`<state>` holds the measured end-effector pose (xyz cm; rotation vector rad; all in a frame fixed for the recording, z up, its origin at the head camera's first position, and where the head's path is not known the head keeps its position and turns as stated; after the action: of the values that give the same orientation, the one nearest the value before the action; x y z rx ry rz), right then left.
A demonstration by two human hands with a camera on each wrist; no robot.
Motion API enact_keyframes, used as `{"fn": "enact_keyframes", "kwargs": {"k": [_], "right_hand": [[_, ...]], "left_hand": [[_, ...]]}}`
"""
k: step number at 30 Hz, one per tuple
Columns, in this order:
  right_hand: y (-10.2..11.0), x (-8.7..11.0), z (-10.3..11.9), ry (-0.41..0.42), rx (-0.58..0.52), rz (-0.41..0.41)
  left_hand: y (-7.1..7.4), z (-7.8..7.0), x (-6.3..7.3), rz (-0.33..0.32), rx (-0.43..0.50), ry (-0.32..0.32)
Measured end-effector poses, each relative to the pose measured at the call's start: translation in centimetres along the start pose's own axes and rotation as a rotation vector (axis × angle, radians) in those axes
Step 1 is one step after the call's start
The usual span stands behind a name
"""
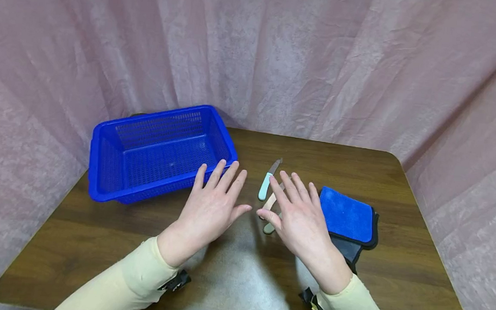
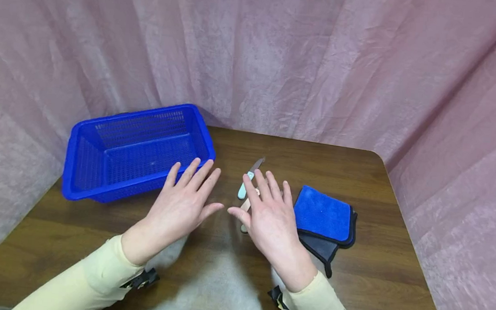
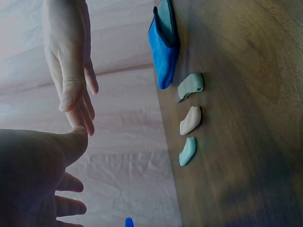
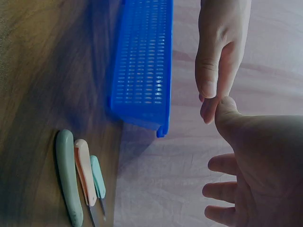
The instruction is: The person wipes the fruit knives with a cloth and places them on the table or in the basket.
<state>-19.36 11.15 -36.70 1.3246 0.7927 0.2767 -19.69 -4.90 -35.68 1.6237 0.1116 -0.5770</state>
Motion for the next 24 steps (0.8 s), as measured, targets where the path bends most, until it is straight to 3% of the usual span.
{"fn": "enact_keyframes", "kwargs": {"k": [10, 24], "right_hand": [[-0.16, 0.0, -0.46, -0.031, -0.015, 0.027], [-0.07, -0.22, -0.78, -0.038, -0.007, 0.031]], "left_hand": [[0.22, 0.21, -0.07, -0.025, -0.017, -0.006], [-0.01, 0.84, -0.32, -0.009, -0.002, 0.012]]}}
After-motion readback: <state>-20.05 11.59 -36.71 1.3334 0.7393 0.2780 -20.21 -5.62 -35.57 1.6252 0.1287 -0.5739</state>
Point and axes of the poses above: each hand's wrist, its own x-axis away from the middle knuckle, its own y-axis out of the back of the hand, z = x × y, the point moved 9 cm from there along -x, towards the middle knuckle, and after that the axes turned 14 degrees about y, right-handed, at the moved point
